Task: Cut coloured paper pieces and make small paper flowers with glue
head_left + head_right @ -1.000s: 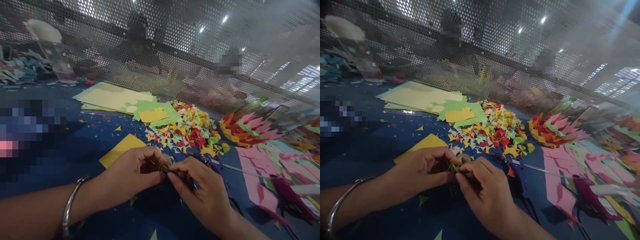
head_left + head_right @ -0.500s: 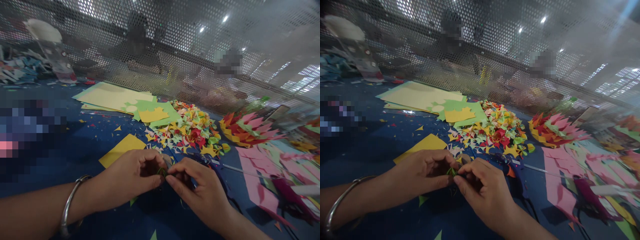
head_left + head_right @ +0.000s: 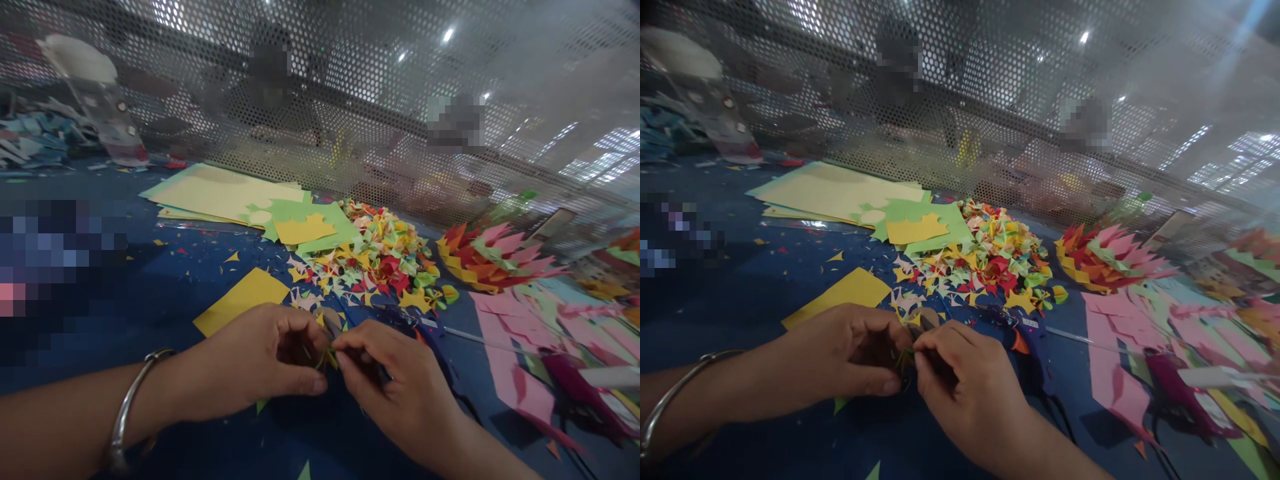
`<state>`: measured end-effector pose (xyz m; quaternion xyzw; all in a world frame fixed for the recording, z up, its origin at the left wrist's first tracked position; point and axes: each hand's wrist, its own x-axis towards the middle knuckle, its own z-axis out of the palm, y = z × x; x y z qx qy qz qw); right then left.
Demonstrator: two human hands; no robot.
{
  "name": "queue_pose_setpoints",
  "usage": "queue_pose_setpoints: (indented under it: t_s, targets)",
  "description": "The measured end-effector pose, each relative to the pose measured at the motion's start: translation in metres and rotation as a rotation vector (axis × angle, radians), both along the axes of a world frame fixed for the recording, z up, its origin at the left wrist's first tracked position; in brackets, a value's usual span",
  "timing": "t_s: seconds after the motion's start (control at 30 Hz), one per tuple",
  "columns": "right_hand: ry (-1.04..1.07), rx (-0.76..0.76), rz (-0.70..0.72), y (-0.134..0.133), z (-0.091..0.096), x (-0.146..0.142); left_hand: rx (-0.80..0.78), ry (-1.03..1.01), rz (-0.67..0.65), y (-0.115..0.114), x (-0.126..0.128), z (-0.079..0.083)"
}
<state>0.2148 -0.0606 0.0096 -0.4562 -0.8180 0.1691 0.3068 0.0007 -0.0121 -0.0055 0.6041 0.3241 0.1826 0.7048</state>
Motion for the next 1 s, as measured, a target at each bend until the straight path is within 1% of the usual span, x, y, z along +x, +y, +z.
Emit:
queue_pose_setpoints:
  t_s: [0.23,0.37,0.57,0.73,1.0]
  targets:
    - [0.025,-0.057,0.020,0.001,-0.001,0.003,-0.083,-0.025,-0.027,0.004,-0.003,0.001]
    - [0.035,-0.049,0.024,0.002,0.001,0.003,-0.145,-0.089,-0.048,0.008,-0.007,0.001]
    - [0.053,-0.039,0.026,0.002,0.005,0.002,-0.194,-0.081,-0.082,0.012,-0.011,0.001]
    - [0.061,-0.034,0.027,0.000,0.005,0.001,-0.117,-0.145,-0.053,0.011,-0.009,0.000]
    - [0.054,-0.035,0.033,0.000,0.004,0.000,-0.017,-0.023,-0.041,0.006,-0.009,0.003]
